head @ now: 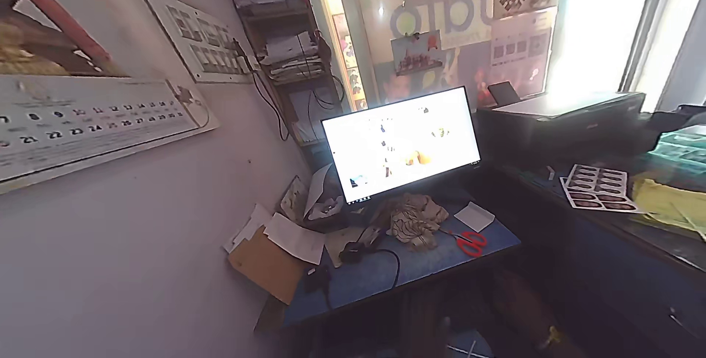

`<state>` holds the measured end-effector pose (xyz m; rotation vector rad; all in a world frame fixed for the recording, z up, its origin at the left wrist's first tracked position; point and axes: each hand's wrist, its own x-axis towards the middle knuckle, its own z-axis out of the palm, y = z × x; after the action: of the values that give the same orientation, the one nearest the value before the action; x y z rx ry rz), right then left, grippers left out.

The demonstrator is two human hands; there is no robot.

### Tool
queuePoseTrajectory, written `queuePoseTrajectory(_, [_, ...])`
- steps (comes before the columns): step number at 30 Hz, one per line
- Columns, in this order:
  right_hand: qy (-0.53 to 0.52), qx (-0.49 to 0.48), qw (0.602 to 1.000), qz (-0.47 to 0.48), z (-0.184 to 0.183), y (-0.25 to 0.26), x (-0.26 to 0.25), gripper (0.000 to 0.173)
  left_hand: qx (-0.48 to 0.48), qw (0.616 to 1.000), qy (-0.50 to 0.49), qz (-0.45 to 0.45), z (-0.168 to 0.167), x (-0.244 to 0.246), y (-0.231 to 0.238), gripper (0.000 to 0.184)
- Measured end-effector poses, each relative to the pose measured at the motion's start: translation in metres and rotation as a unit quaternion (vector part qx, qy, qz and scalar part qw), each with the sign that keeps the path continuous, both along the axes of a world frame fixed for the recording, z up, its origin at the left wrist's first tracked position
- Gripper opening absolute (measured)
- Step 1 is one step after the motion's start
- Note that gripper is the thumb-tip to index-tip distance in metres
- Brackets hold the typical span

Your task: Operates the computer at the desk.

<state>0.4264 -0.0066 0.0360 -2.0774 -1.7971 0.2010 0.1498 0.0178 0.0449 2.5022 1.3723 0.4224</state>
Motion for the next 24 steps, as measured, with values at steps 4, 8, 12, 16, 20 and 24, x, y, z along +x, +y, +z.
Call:
queuePoseTrajectory(4, [0.005,0.031,0.999,0.005,-0.004,-0.004,-0.005,0.052,-0.001,1.000,0.019,-0.012,-0.023,-0.007,-0.008,0.055])
queuePoseTrajectory(8, [0.001,0.010,1.000,0.000,-0.002,-0.005,-0.003,0.053,0.040,0.999,-0.008,-0.019,-0.033,-0.012,-0.020,0.048])
queuePoseTrajectory(12, [-0.008,0.041,0.999,0.000,0.000,-0.002,-0.004,0.053,0.016,0.999,0.019,-0.022,-0.020,-0.013,-0.020,0.050])
queuePoseTrajectory(16, [-0.011,0.034,0.999,-0.004,-0.002,-0.002,-0.004,0.054,0.013,1.000,0.005,-0.017,-0.020,-0.014,-0.022,0.049])
queuePoseTrajectory(20, [-0.012,0.035,0.999,-0.002,-0.005,-0.002,-0.002,0.055,0.048,0.998,-0.027,-0.020,-0.038,-0.015,-0.017,0.048])
queuePoseTrajectory(24, [-0.012,0.034,0.999,-0.006,-0.013,-0.002,-0.001,0.054,0.054,0.998,-0.039,-0.013,-0.050,-0.016,-0.017,0.056])
